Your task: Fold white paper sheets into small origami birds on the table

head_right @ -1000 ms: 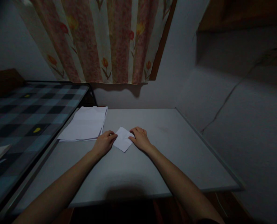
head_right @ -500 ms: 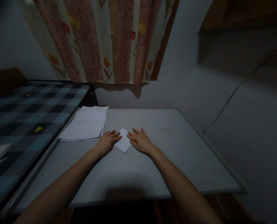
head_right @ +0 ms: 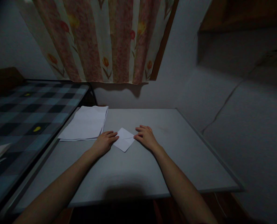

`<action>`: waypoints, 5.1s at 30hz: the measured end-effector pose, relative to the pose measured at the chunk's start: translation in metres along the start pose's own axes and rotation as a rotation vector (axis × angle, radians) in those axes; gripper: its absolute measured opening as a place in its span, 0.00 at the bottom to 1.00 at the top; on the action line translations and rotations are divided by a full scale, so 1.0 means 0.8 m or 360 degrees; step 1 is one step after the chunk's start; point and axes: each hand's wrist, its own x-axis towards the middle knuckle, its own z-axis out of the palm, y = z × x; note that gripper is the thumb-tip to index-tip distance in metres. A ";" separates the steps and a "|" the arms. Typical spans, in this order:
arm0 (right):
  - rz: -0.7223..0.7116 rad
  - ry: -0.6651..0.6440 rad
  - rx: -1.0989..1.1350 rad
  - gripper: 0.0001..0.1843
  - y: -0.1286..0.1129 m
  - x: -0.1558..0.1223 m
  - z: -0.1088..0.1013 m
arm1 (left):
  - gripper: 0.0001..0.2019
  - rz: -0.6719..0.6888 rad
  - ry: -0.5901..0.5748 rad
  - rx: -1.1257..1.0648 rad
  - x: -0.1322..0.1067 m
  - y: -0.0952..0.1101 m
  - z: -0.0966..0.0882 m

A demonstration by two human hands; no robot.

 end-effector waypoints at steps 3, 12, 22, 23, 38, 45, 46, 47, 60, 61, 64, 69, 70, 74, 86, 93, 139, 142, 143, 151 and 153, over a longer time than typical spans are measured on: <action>0.0061 0.0127 -0.0029 0.08 -0.008 0.008 0.012 | 0.16 0.0004 0.0027 -0.0022 0.001 0.004 -0.001; 0.0142 0.0031 -0.0001 0.14 -0.022 0.017 0.033 | 0.14 -0.0050 0.0130 -0.0050 0.002 0.008 -0.001; 0.0244 0.0139 0.0276 0.13 -0.033 0.014 0.031 | 0.17 -0.0203 0.0175 -0.0303 0.006 0.005 0.002; 0.0253 0.0160 0.0320 0.13 -0.035 0.014 0.031 | 0.17 -0.0216 0.0182 -0.0314 0.006 0.004 0.002; 0.0266 0.0282 0.1031 0.15 -0.051 0.008 0.031 | 0.23 -0.0380 0.0259 -0.0377 0.005 0.006 0.002; 0.0028 0.0460 0.0802 0.18 -0.061 0.004 0.020 | 0.12 -0.0530 0.0329 -0.0599 0.007 0.004 -0.001; -0.0006 0.0499 0.0766 0.21 -0.060 0.004 0.020 | 0.11 -0.0545 0.0374 -0.0643 0.007 0.003 -0.002; -0.0043 0.0529 0.0739 0.24 -0.059 0.004 0.020 | 0.11 -0.0552 0.0435 -0.0681 0.006 0.004 -0.003; -0.0265 0.0668 0.0195 0.13 -0.037 -0.001 0.006 | 0.11 0.0074 0.0723 -0.0122 0.000 0.009 -0.012; -0.0254 0.0559 0.0119 0.14 -0.033 -0.001 0.007 | 0.12 0.0081 0.0596 -0.0088 0.000 0.008 -0.010; -0.0230 0.0247 -0.0044 0.16 -0.027 -0.004 0.013 | 0.12 0.0107 0.0266 -0.0060 0.000 0.008 -0.008; -0.0115 0.0043 -0.0077 0.17 -0.033 -0.006 0.015 | 0.13 0.0116 0.0026 -0.0077 0.001 0.017 -0.011; -0.0083 0.0053 -0.0061 0.16 -0.035 -0.006 0.016 | 0.13 0.0096 0.0020 -0.0080 0.002 0.019 -0.011; 0.0003 0.0129 0.0004 0.09 -0.046 -0.001 0.021 | 0.13 0.0017 0.0018 -0.0077 0.007 0.027 -0.013; -0.0290 0.0085 -0.0494 0.15 -0.070 0.002 0.024 | 0.15 0.0001 -0.0170 0.0042 0.017 0.034 -0.018; -0.0135 0.0185 -0.0326 0.16 -0.064 0.002 0.026 | 0.19 -0.0039 -0.0284 0.0011 0.026 0.038 -0.018; 0.0306 0.0061 0.0065 0.14 -0.038 0.005 0.033 | 0.23 -0.0194 0.0003 -0.0152 0.005 0.013 -0.003; 0.0288 0.0114 0.0185 0.17 -0.039 0.006 0.035 | 0.20 -0.0297 0.0141 -0.0281 0.007 0.009 0.000; 0.0281 0.0130 0.0227 0.18 -0.040 0.006 0.035 | 0.20 -0.0333 0.0171 -0.0310 0.008 0.008 0.000; 0.0265 0.0183 0.0331 0.16 -0.042 0.004 0.030 | 0.18 -0.0405 0.0214 -0.0338 0.010 0.009 -0.006; 0.0246 0.0211 0.0310 0.12 -0.038 0.004 0.029 | 0.13 -0.0369 0.0217 -0.0336 0.010 0.008 -0.008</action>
